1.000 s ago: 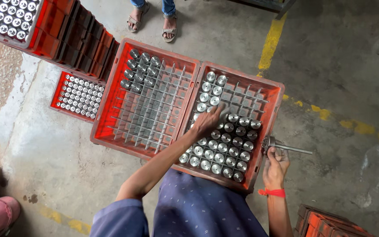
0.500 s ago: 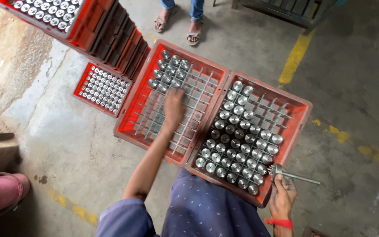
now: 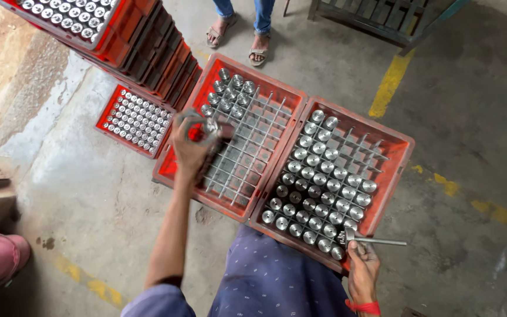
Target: The person transfers small metal parts from one red crate to another using a metal tool. They repeatedly pick up parts and place them into the second crate, then move the filled crate to a metal cart.
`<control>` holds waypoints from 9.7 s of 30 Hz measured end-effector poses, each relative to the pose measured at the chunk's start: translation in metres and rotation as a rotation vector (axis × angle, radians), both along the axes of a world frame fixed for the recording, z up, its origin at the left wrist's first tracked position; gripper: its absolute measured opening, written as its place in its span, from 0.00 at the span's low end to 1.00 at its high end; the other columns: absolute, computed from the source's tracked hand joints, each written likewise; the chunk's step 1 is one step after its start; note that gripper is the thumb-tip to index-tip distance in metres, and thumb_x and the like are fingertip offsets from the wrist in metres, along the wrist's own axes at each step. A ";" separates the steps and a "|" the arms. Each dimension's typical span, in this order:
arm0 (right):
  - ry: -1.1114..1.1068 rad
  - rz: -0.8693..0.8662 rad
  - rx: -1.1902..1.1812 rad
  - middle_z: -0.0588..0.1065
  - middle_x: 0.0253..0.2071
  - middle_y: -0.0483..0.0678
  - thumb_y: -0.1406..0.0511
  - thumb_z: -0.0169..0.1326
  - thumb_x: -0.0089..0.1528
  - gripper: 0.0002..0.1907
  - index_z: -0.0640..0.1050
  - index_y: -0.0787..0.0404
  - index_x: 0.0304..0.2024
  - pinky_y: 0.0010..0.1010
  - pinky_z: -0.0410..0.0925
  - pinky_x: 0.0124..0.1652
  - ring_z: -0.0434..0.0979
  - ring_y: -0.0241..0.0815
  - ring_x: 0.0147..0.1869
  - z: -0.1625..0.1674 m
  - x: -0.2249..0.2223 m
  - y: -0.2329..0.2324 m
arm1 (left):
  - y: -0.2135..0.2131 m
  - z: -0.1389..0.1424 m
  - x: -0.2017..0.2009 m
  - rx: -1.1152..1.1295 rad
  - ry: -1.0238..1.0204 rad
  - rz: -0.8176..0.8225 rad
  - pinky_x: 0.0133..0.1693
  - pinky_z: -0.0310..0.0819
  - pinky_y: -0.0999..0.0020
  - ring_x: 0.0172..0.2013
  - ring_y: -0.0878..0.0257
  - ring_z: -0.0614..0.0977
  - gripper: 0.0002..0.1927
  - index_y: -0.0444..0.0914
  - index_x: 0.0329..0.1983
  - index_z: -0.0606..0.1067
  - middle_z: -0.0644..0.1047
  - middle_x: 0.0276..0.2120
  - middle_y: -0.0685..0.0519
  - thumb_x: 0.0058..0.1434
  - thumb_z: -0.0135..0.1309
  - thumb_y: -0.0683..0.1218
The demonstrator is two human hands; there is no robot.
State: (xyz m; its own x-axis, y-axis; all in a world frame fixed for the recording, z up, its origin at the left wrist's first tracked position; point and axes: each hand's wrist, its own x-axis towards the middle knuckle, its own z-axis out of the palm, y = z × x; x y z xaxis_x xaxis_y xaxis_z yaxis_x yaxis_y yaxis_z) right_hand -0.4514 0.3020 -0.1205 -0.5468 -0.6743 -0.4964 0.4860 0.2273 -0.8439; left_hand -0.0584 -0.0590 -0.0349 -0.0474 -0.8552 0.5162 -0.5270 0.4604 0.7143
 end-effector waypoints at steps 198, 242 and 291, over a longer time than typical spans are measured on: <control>-0.074 -0.101 -0.072 0.72 0.44 0.42 0.74 0.57 0.68 0.18 0.74 0.67 0.60 0.25 0.67 0.50 0.71 0.31 0.46 -0.040 -0.009 0.002 | -0.065 -0.058 -0.064 0.109 -0.606 0.251 0.54 0.63 0.40 0.59 0.35 0.66 0.28 0.36 0.54 0.77 0.67 0.57 0.32 0.51 0.66 0.51; -0.059 0.363 -0.135 0.77 0.55 0.50 0.72 0.58 0.61 0.21 0.73 0.69 0.57 0.25 0.69 0.52 0.76 0.36 0.55 0.034 0.008 -0.041 | 0.192 -0.038 -0.195 1.047 -0.271 -0.908 0.44 0.79 0.55 0.39 0.47 0.86 0.26 0.38 0.49 0.79 0.84 0.37 0.41 0.49 0.66 0.55; -0.007 0.172 -0.109 0.76 0.48 0.46 0.78 0.55 0.60 0.21 0.73 0.67 0.56 0.25 0.68 0.50 0.74 0.34 0.49 0.013 0.033 -0.065 | 0.140 -0.096 -0.154 0.954 0.458 -0.480 0.21 0.61 0.68 0.19 0.69 0.71 0.32 0.46 0.67 0.72 0.70 0.20 0.56 0.55 0.51 0.44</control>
